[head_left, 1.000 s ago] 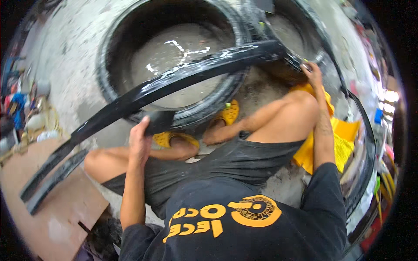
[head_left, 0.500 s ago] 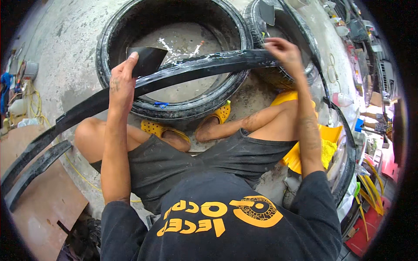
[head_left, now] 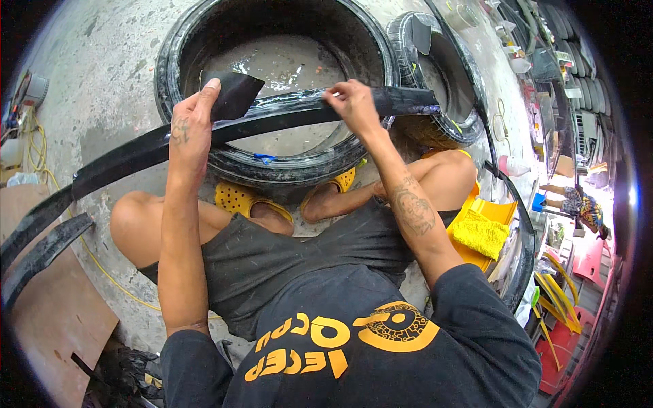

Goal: Sanding a long black plastic automotive trim piece or bumper component over a tire basin containing water.

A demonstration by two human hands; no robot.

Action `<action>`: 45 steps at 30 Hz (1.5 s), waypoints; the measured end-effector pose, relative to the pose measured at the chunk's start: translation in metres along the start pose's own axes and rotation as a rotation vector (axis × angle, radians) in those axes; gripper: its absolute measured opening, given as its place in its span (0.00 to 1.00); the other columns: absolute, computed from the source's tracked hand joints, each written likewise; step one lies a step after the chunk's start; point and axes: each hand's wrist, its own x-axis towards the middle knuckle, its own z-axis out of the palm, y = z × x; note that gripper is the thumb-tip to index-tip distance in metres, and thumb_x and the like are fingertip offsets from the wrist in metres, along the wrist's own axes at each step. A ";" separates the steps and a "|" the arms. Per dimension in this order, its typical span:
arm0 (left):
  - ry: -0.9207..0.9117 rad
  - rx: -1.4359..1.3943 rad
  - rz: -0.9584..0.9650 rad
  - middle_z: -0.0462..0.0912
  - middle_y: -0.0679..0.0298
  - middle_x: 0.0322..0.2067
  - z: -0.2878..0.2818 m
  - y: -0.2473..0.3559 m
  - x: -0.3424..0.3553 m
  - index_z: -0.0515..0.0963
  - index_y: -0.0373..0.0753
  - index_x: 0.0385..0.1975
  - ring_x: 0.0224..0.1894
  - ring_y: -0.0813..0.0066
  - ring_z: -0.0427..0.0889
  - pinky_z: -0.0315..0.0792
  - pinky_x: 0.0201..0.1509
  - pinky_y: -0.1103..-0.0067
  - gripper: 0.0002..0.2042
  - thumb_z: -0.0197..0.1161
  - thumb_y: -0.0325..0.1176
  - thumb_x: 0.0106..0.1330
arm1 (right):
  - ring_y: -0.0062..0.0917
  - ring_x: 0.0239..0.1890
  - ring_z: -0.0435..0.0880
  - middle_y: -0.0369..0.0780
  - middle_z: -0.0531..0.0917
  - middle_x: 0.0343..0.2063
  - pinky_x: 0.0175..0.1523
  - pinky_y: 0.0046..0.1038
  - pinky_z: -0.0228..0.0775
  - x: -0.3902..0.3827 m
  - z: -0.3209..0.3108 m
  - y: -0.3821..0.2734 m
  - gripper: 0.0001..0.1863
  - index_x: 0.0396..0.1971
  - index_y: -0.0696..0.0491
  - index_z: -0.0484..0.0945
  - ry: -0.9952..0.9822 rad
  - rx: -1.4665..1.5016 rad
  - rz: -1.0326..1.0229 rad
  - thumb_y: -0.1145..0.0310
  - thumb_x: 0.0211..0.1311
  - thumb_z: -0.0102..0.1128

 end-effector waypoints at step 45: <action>0.028 -0.072 -0.029 0.85 0.59 0.45 0.004 -0.020 0.003 0.81 0.30 0.46 0.47 0.73 0.85 0.78 0.54 0.77 0.17 0.61 0.41 0.74 | 0.24 0.35 0.88 0.44 0.90 0.34 0.46 0.27 0.78 -0.112 -0.280 0.330 0.18 0.40 0.57 0.87 0.385 -0.279 0.529 0.66 0.48 0.77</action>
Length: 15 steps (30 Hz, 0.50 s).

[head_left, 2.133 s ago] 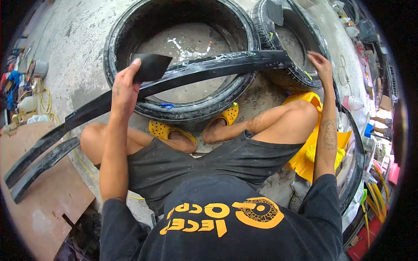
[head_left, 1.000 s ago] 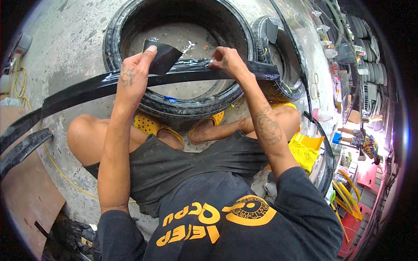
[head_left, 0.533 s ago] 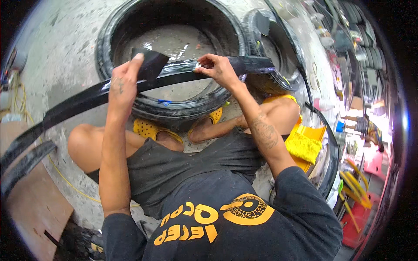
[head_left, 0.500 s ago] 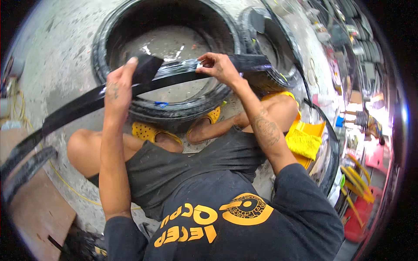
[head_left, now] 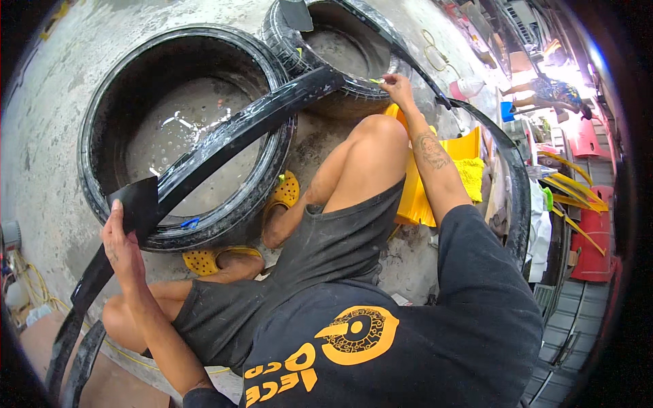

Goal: Sanding a long black plastic automotive trim piece or bumper component over a tire basin containing water.

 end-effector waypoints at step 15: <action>-0.060 -0.393 -0.184 0.83 0.57 0.50 0.108 -0.032 -0.022 0.78 0.32 0.50 0.53 0.64 0.81 0.72 0.64 0.67 0.15 0.65 0.35 0.70 | 0.31 0.46 0.87 0.45 0.84 0.49 0.53 0.29 0.80 -0.023 0.046 0.054 0.31 0.61 0.53 0.77 -0.079 0.332 0.011 0.64 0.57 0.77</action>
